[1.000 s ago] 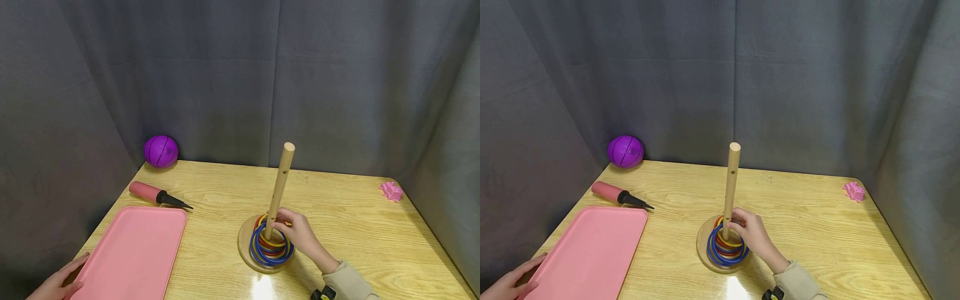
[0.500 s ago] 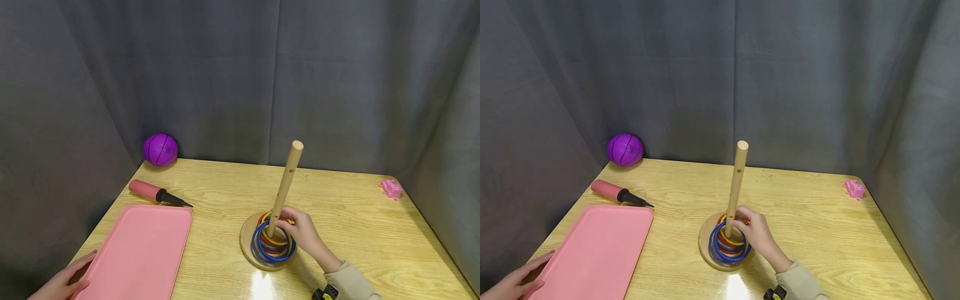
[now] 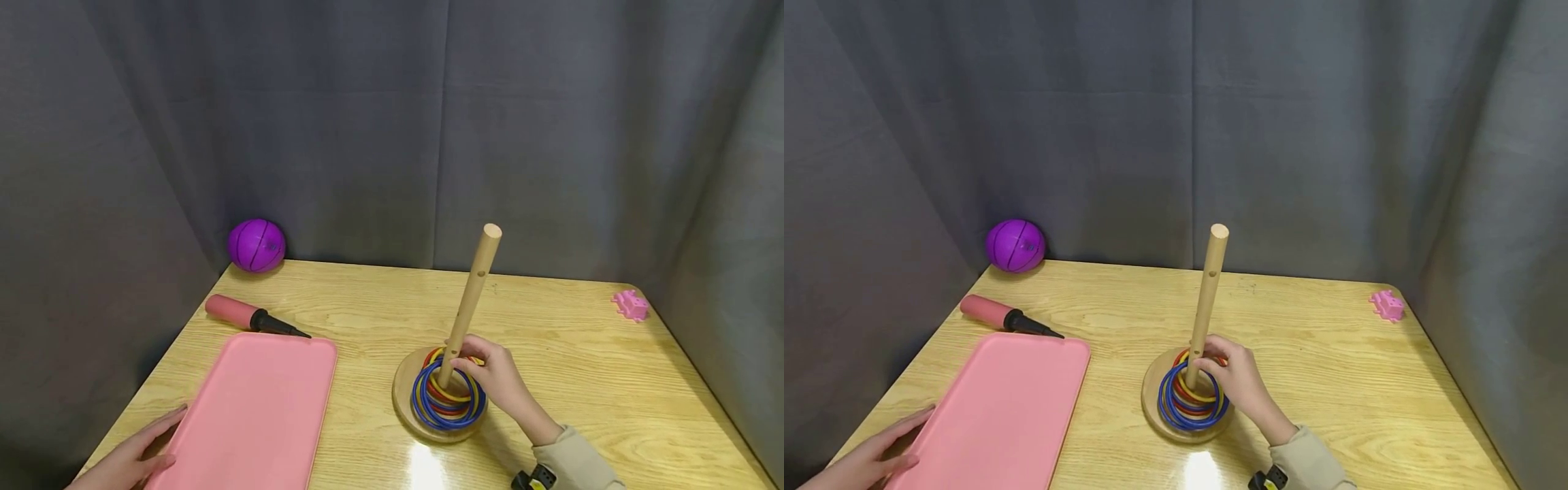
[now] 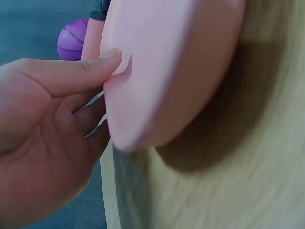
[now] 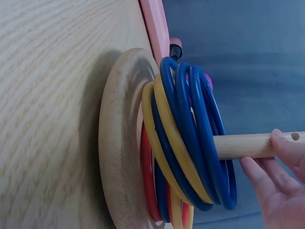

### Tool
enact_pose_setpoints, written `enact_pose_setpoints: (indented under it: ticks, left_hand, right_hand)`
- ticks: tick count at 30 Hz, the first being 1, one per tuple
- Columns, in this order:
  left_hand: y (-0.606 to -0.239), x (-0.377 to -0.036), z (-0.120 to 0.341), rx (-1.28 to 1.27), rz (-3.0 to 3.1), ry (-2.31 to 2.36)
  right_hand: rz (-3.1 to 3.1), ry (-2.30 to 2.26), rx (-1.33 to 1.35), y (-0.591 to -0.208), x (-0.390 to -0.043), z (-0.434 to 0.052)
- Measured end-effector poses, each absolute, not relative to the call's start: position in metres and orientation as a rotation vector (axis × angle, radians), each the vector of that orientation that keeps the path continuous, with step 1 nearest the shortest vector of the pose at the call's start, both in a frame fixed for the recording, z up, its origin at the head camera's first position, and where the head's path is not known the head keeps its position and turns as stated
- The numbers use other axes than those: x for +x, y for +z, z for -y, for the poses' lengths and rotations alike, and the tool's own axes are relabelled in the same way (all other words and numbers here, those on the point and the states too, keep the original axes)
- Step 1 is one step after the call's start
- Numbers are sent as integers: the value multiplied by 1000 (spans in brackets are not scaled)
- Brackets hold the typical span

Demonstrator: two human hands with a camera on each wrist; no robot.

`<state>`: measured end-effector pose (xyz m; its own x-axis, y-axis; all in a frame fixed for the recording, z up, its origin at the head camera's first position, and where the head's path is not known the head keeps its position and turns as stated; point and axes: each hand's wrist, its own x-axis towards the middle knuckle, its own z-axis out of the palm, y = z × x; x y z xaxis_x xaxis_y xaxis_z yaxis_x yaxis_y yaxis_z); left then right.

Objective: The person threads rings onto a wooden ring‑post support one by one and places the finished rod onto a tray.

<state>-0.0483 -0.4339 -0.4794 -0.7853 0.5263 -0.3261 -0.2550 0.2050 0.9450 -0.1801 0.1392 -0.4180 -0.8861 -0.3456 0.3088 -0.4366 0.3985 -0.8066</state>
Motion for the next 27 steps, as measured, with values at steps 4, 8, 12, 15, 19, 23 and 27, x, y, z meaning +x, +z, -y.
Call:
enact_pose_setpoints:
  ticks: [4, 8, 12, 15, 19, 23, 27]
  left_hand:
    - [-477, -51, 420, 138, -1905, 1586]
    - [-471, -53, 408, 74, -1930, 1531]
    - [-468, -56, 397, 60, -1954, 1482]
    - [-468, -58, 390, 100, -1930, 1502]
    - [-471, -61, 380, 231, -1889, 1572]
    - [-473, -65, 371, 404, -1907, 1604]
    - [-472, -68, 360, 501, -1950, 1583]
  right_hand:
    - [2549, 1514, 694, -416, -179, -142]
    - [2545, 1523, 668, -415, -178, -145]
    - [2540, 1525, 644, -412, -178, -148]
    - [2532, 1534, 628, -410, -178, -151]
    - [2530, 1540, 610, -407, -177, -154]
    - [2520, 1538, 593, -405, -177, -157]
    - [2512, 1527, 588, -403, -177, -160]
